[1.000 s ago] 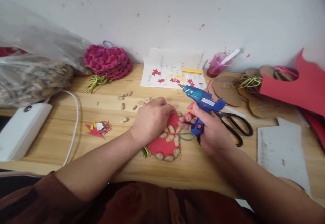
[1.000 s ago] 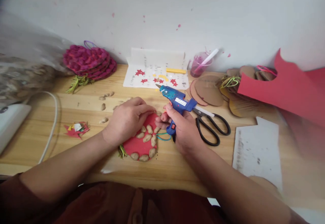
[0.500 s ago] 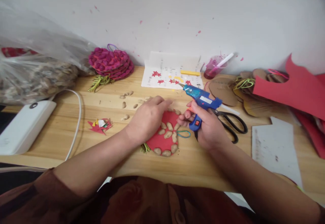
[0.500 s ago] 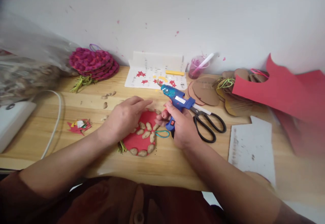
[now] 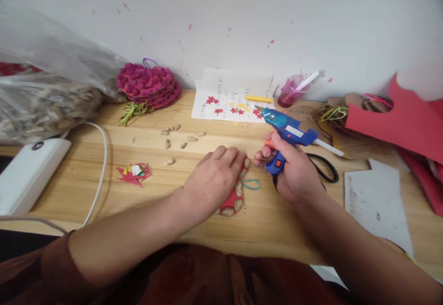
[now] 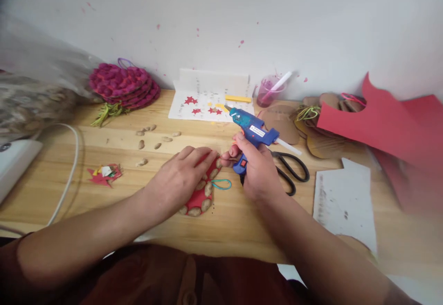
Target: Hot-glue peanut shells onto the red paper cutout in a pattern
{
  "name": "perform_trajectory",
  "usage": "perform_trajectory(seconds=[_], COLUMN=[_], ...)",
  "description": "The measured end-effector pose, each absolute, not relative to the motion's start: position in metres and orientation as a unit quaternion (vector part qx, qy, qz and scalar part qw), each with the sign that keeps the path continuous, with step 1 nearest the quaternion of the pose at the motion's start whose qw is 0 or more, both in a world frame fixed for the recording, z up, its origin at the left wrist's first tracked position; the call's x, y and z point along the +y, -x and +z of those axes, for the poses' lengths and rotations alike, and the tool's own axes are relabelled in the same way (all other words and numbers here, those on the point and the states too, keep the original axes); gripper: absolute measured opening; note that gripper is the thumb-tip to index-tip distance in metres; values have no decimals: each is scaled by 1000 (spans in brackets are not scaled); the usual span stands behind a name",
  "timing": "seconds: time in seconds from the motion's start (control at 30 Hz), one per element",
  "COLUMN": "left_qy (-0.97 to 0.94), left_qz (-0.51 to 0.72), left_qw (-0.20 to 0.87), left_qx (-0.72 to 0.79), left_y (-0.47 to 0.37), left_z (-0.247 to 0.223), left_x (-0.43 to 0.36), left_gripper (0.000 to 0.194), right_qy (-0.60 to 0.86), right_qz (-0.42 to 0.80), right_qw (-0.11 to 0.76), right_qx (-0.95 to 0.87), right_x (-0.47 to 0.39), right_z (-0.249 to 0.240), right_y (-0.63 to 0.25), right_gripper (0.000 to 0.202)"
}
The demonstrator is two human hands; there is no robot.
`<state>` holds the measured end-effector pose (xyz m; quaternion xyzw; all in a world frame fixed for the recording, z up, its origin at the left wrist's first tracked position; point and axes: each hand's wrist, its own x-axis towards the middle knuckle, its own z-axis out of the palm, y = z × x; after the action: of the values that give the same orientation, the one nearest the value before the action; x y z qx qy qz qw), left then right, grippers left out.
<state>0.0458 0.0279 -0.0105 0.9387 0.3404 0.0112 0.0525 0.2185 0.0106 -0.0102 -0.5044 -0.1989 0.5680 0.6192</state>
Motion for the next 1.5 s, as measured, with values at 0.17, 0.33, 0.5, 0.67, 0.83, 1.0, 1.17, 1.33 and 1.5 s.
perform_trajectory(seconds=[0.17,0.33,0.5,0.67,0.83,1.0,1.17,1.33,1.5], left_qy=[-943,-947,-950,-950,-951,-953,-950,-951,-947], left_qz=[16,35,65,74,64,69,89,94,97], left_qw=[26,-13,-43,-59,-56,-58,-62,-54,-56], left_qx=[331,320,303,297,298,290,294,290,301], left_y=[-46,-45,-45,-47,-46,-47,-48,-47,-48], left_z=[-14,-16,-20,-22,-19,-20,-23,-21,-21], left_x=[27,28,30,30,28,28,28,29,29], left_gripper=[37,35,30,27,24,22,23,22,24], right_qy=[515,523,537,542,552,573,582,585,582], right_qz=[565,569,567,570,571,563,558,558,556], right_qw=[615,608,599,591,579,563,557,552,554], right_qx=[-194,-184,-178,-178,-187,-195,-198,-205,-210], right_x=[11,11,11,10,10,11,11,12,13], right_z=[-10,-10,-8,-8,-9,-10,-11,-12,-13], right_y=[-218,-217,-216,-216,-217,-216,-217,-218,-218], right_gripper=[35,37,40,37,37,38,33,34,32])
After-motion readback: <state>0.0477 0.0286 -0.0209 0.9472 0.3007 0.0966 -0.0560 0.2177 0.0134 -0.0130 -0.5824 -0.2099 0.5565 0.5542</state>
